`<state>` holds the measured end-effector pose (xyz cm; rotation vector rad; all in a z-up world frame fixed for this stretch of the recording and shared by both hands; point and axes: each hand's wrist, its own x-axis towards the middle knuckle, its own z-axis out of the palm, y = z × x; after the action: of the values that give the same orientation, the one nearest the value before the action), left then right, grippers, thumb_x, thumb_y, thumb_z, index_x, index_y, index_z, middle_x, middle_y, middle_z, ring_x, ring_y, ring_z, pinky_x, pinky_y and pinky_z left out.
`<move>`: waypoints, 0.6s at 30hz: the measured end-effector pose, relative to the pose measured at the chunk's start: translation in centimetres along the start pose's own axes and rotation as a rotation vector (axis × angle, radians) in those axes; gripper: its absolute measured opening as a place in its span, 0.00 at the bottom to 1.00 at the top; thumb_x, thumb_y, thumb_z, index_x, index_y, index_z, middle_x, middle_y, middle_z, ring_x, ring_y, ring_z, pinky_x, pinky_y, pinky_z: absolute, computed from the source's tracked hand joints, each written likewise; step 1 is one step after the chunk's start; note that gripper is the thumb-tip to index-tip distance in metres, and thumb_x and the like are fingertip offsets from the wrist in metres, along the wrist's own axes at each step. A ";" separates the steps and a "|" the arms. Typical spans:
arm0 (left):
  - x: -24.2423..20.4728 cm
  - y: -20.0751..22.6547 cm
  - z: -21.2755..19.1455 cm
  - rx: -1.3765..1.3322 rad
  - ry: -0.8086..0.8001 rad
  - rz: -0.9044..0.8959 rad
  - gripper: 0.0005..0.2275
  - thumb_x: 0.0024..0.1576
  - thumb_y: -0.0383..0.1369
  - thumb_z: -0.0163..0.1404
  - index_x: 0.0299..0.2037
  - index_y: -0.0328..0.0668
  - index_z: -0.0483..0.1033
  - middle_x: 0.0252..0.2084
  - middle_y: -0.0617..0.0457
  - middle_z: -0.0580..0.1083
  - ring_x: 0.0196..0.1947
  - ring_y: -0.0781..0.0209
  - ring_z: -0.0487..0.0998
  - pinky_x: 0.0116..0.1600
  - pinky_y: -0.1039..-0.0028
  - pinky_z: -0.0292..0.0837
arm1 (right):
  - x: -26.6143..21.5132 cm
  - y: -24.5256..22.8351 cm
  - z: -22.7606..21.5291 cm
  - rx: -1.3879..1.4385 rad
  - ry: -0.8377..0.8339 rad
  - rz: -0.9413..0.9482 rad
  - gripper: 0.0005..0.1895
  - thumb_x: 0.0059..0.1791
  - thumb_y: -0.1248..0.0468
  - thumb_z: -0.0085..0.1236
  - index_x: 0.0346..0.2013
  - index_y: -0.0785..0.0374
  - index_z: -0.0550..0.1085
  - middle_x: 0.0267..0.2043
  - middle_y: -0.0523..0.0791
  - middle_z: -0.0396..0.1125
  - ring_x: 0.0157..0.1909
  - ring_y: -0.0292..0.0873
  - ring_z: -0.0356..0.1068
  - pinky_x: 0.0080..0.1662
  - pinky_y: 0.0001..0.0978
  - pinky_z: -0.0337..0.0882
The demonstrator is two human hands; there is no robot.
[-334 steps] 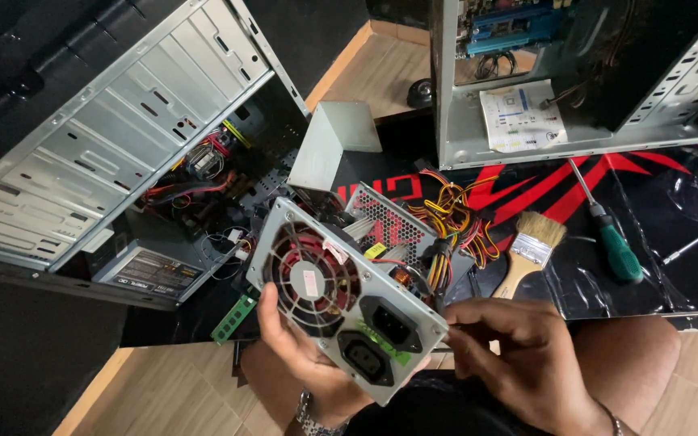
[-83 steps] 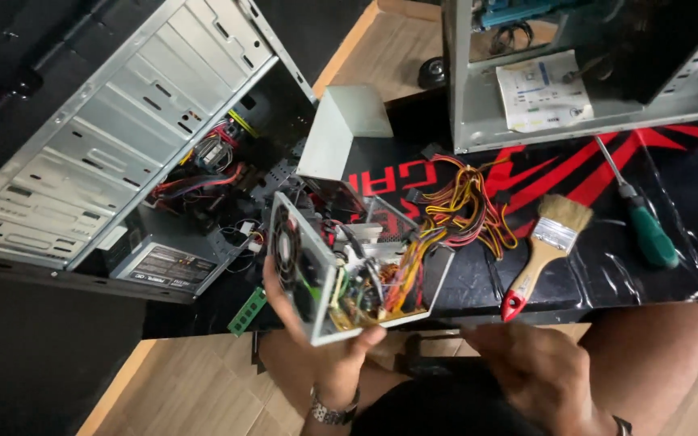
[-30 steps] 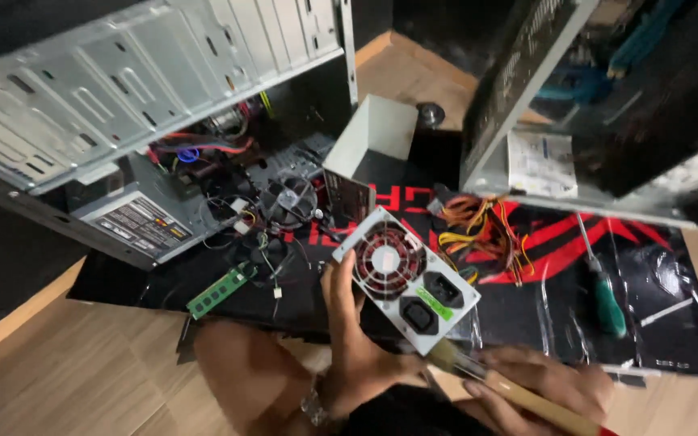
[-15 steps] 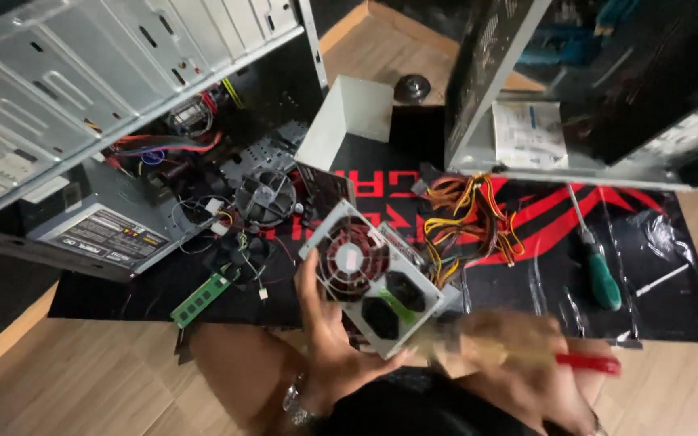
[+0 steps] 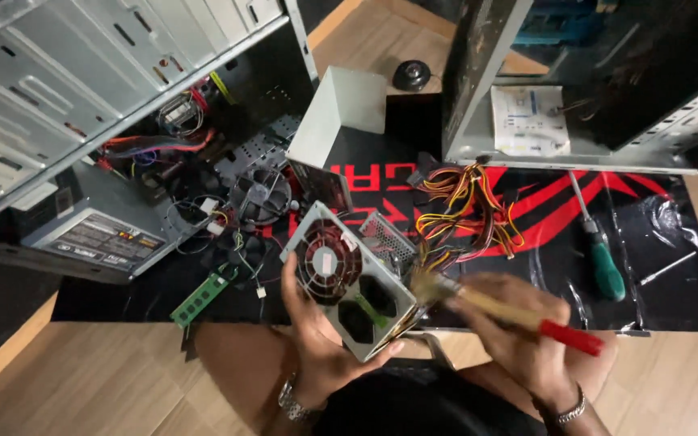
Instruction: The person cleans a computer power supply unit using a brush and a screwdriver. They remove the fan cover, brush the internal components, and then reassemble the unit.
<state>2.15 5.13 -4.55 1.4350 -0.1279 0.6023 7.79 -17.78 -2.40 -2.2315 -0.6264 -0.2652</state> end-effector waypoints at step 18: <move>-3.7 -2.3 -0.3 -0.136 0.047 -0.096 0.59 0.38 0.29 0.73 0.74 0.51 0.35 0.72 0.27 0.53 0.58 0.37 0.79 0.60 0.44 0.80 | 2.3 -2.1 -3.3 0.143 0.249 -0.190 0.10 0.43 0.74 0.67 0.36 0.71 0.75 0.38 0.54 0.75 0.42 0.49 0.79 0.47 0.34 0.81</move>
<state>-0.02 4.24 -8.20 1.2872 -0.0614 0.5377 8.72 -18.17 2.01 -1.9645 -0.6987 -0.5670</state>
